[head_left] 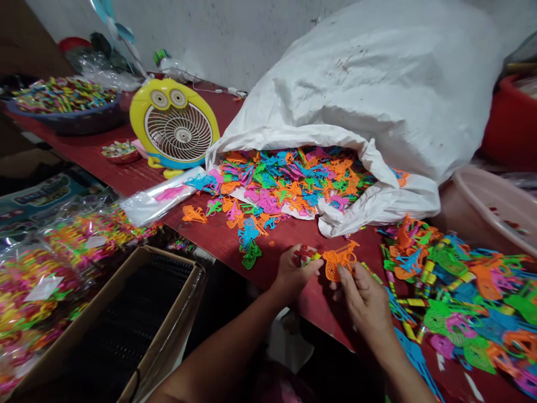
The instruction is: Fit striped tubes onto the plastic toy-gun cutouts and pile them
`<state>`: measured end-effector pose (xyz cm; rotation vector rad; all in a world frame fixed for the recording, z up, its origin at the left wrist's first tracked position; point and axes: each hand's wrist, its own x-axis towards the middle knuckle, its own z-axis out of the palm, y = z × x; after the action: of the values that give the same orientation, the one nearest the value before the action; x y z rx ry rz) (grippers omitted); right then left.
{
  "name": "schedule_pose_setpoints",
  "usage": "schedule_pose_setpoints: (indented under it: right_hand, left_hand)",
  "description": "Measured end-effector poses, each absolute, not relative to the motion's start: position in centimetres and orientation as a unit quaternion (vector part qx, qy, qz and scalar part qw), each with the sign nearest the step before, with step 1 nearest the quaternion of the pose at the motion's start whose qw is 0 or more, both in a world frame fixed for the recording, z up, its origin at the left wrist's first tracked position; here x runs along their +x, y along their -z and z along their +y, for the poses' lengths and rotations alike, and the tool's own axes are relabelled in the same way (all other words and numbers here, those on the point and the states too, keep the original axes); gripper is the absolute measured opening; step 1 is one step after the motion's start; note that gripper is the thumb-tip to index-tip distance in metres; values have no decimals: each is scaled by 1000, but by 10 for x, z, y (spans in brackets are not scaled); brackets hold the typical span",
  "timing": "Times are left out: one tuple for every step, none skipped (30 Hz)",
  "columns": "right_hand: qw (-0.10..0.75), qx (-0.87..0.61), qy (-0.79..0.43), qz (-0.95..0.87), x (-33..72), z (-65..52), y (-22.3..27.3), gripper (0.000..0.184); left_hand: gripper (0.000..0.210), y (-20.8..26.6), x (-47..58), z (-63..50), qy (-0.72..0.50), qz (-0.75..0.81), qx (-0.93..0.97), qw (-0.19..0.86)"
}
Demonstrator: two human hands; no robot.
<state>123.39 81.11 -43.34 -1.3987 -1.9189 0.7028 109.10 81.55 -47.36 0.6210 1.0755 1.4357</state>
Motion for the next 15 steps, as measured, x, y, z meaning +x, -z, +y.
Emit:
schedule_pose_setpoints:
  right_hand:
    - [326,-535,-270,-731,1234,811,434,31]
    - [325,-536,-271,-731,1235,811,435,30]
    - [324,-537,-270,-730,1235,811,435,31]
    - [323,-538,-268,-731,1235,811,436,31]
    - [320,-539,-267,-732,1234,811,435,32]
    - [317,-539,-269,-732,1233,811,435,33]
    - [315,-538,-275,-732,1233,812,434,33]
    - [313,-535,-286,-731,1232,813,432,33]
    - [311,-531,-300,-729,1231,814,430,32]
    - [309,-527,-314,-727,1230,815,428,32]
    - [307,-524,-327,-724,1230,817,427,32]
    - [305,-523,-337,-721,1230,818,426,32]
    - [302,-524,-348,-716,1229,819,425,32]
    - [300,-527,-359,-710,1229,819,426,33]
    - [298,-528,-375,-701,1230,819,428,33]
  left_hand:
    - [21,474,1092,816,-613,463,273,579]
    - [20,475,1092,816,-611,467,281,574]
    - [19,475,1093,816,-611,471,287,568]
    - [18,476,1093,816,-610,475,295,561]
    - [17,476,1093,815,-611,478,305,553]
    - [16,476,1092,815,-611,482,318,542]
    - [15,476,1092,815,-610,488,337,526]
    - [15,477,1091,814,-608,495,359,507]
    - [13,477,1090,814,-604,503,386,484]
    - [11,478,1089,813,-598,511,413,459]
    - [10,480,1088,813,-591,520,438,433]
    - [8,481,1088,812,-584,527,461,411]
    - [7,483,1087,811,-577,531,480,393]
    - [6,484,1088,810,-572,533,495,380]
    - [6,486,1088,810,-567,533,506,371]
